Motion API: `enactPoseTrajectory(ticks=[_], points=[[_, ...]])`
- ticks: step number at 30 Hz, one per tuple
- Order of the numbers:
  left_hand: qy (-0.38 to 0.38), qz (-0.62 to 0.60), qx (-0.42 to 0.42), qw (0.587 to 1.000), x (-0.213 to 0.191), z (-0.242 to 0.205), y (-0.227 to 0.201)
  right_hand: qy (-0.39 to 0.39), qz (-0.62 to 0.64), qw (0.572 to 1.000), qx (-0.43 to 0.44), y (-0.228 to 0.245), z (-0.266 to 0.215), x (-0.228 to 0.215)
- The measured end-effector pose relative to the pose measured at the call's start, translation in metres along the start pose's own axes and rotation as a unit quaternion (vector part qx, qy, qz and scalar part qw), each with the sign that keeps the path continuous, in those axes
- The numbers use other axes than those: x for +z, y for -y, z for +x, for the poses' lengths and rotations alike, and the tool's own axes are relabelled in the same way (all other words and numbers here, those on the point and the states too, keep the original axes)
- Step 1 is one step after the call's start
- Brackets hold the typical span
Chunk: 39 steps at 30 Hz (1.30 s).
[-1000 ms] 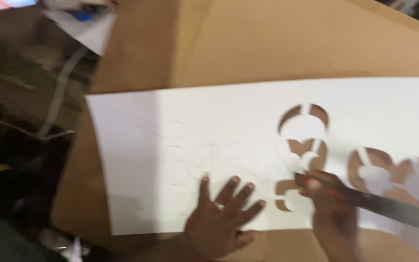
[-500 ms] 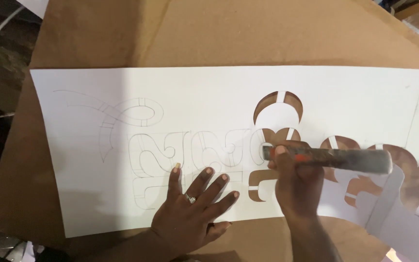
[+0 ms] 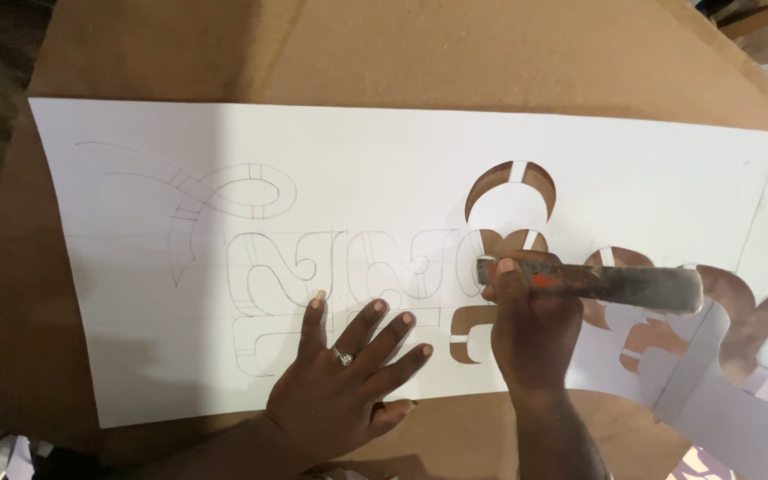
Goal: Cutting out complex numeric and text patterns from a white paper sheet using a handheld manual blade on a protective cardboard surface.
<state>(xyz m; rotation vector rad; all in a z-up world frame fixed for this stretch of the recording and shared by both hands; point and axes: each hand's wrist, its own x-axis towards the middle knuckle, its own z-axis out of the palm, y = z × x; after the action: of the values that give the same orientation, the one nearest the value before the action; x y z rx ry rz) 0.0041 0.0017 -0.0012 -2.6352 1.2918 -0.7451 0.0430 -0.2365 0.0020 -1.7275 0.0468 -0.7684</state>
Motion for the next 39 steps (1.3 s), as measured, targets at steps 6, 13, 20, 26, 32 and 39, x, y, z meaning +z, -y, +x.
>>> enactPoseTrajectory(ticks=[6, 13, 20, 26, 32, 39], points=[[0.003, -0.001, -0.003, 1.0, 0.001, -0.001, -0.001, 0.025, -0.015, 0.999, 0.018, 0.001, 0.003, -0.003], [0.044, -0.015, -0.003, 0.999, -0.002, 0.004, 0.0, 0.012, 0.003, 0.999, 0.035, 0.008, 0.008, 0.0], [0.04, -0.009, -0.005, 0.999, 0.005, 0.001, 0.0, -0.055, 0.121, 0.989, 0.063, 0.0, 0.0, 0.009], [0.045, -0.023, -0.006, 0.999, 0.002, 0.001, 0.001, -0.052, 0.12, 0.991, -0.01, 0.005, 0.004, 0.019], [0.042, -0.012, -0.003, 0.999, 0.004, -0.001, 0.002, -0.077, 0.05, 0.994, 0.063, 0.024, 0.01, 0.029], [0.044, -0.022, -0.003, 0.999, 0.003, 0.0, 0.003, -0.081, 0.044, 0.993, 0.074, 0.029, 0.011, 0.034]])
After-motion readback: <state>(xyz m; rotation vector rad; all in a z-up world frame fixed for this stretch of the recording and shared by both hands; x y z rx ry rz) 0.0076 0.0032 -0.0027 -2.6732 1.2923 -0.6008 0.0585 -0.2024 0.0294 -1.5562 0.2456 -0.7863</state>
